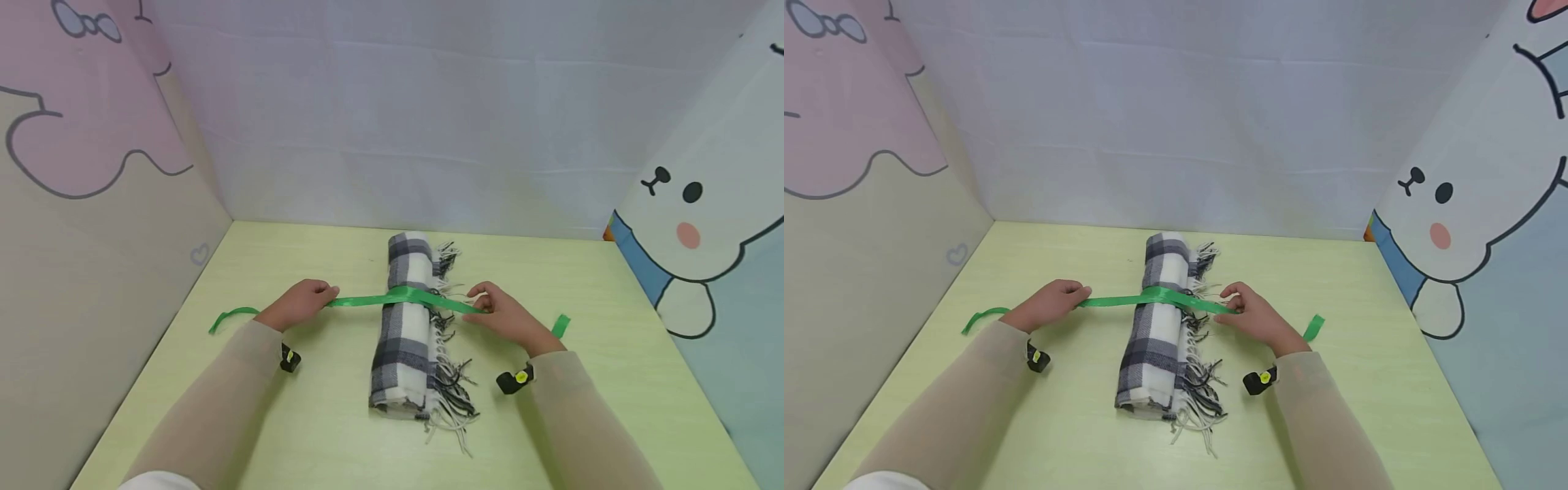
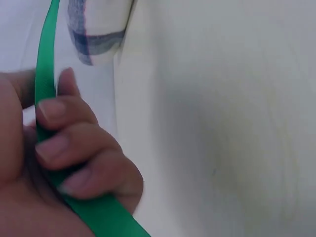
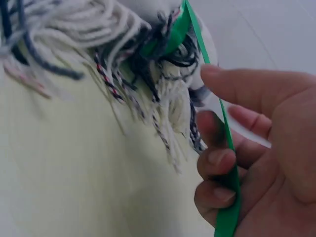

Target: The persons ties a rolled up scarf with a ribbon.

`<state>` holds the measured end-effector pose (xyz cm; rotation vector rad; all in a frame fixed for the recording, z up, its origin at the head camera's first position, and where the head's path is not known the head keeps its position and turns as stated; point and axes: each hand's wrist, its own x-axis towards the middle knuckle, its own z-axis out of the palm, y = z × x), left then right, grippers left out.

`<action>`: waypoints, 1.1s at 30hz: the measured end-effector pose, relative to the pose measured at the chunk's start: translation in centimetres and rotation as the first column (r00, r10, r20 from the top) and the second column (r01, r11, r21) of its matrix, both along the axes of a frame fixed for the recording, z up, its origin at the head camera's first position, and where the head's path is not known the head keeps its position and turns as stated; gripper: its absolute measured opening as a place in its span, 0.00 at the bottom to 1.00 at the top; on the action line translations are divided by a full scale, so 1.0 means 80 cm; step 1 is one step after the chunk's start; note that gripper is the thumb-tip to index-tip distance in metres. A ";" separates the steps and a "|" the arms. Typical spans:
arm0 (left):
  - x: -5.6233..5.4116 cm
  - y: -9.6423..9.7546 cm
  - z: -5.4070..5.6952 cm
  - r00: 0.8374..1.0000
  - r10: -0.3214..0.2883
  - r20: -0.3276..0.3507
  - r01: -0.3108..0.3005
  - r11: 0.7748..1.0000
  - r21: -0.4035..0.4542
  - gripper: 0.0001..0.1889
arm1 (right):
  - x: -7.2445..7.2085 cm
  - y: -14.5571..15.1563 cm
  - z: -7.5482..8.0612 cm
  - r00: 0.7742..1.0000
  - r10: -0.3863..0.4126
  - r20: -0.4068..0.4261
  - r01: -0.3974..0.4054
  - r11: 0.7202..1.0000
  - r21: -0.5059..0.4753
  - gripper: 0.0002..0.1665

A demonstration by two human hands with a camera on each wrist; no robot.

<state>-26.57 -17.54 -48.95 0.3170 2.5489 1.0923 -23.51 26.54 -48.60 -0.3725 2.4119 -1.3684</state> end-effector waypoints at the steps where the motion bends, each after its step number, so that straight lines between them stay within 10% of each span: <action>1: -0.002 -0.004 0.001 1.000 0.011 -0.004 -0.011 0.999 -0.036 0.24 | 0.000 0.002 0.003 1.000 0.016 -0.009 -0.016 1.000 0.010 0.25; 7: -0.011 -0.026 0.008 1.000 0.023 0.005 -0.022 0.981 -0.194 0.21 | 0.001 0.009 0.013 0.997 0.029 -0.069 -0.018 0.989 0.145 0.21; 14: -0.014 -0.044 0.019 0.999 -0.026 0.047 0.037 0.969 -0.243 0.18 | 0.000 0.005 0.008 0.979 -0.122 -0.161 0.173 0.919 0.355 0.16; 28: -0.013 -0.055 0.026 0.976 -0.122 0.181 0.170 0.946 -0.276 0.17 | -0.004 -0.016 -0.001 0.902 -0.432 -0.021 0.429 0.900 -0.078 0.25; 33: -0.008 -0.050 0.023 0.990 -0.096 0.099 0.119 0.957 -0.263 0.16 | -0.003 -0.019 0.000 0.904 -0.424 -0.042 0.425 0.905 0.004 0.22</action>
